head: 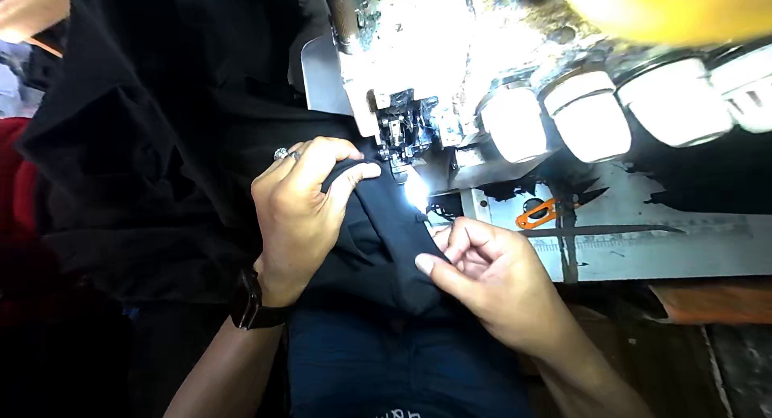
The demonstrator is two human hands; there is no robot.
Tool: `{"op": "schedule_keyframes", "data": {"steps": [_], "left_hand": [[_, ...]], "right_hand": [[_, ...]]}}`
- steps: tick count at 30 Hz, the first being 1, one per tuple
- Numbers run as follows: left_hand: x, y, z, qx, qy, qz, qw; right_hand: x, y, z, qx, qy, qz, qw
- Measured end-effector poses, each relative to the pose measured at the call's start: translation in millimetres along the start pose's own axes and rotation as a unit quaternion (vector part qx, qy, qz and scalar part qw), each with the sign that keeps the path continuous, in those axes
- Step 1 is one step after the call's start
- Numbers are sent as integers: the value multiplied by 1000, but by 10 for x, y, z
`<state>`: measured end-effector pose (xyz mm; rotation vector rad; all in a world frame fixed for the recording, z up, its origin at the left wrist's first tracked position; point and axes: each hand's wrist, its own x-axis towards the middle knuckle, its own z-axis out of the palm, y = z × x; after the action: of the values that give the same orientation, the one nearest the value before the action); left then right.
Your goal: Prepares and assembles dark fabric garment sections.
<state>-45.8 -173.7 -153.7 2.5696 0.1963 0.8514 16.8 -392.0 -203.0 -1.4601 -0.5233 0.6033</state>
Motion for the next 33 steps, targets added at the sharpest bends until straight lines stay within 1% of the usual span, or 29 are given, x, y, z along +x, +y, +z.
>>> {"op": "schedule_keyframes", "data": {"steps": [2,3,5,7,8,10,13,15,18,23,26,30,33], "left_hand": [[40,64,-99,39,-44,-11,998],[82,103,-148,53,-75,-18,996],[199,138,-196,81,-126,-38,988],[266,135,-167,122,-149,-56,980],[240,142,-148,140,-149,-51,977],[129,149,-80,150,-129,-45,979],[100,66,82,119,-60,-70,989],[224,-43,148,97,-57,-56,992],[450,-194,263,71,-61,-63,994],[448,-212,297,39,-57,-66,995],[421,-195,294,34,-52,-68,996],[454,-244,304,14,-58,-76,995],[500,-271,312,6,-55,-72,996]], "right_hand": [[-76,-30,40,-45,13,-29,998],[-97,-55,48,-71,5,-46,996],[-74,-111,20,-115,-31,-71,990],[-41,-175,-21,-167,-64,-60,982],[-25,-202,-32,-183,-73,-45,979],[-9,-226,-42,-168,-78,-14,982],[31,-223,-36,-111,-48,0,993],[101,-235,-35,-98,-13,-2,995],[183,-239,-34,-90,3,9,996],[151,-235,-2,-47,1,28,999],[42,-240,42,-51,13,15,999],[-81,-194,102,-35,32,-41,998],[-67,-195,109,-61,32,-57,996]]}}
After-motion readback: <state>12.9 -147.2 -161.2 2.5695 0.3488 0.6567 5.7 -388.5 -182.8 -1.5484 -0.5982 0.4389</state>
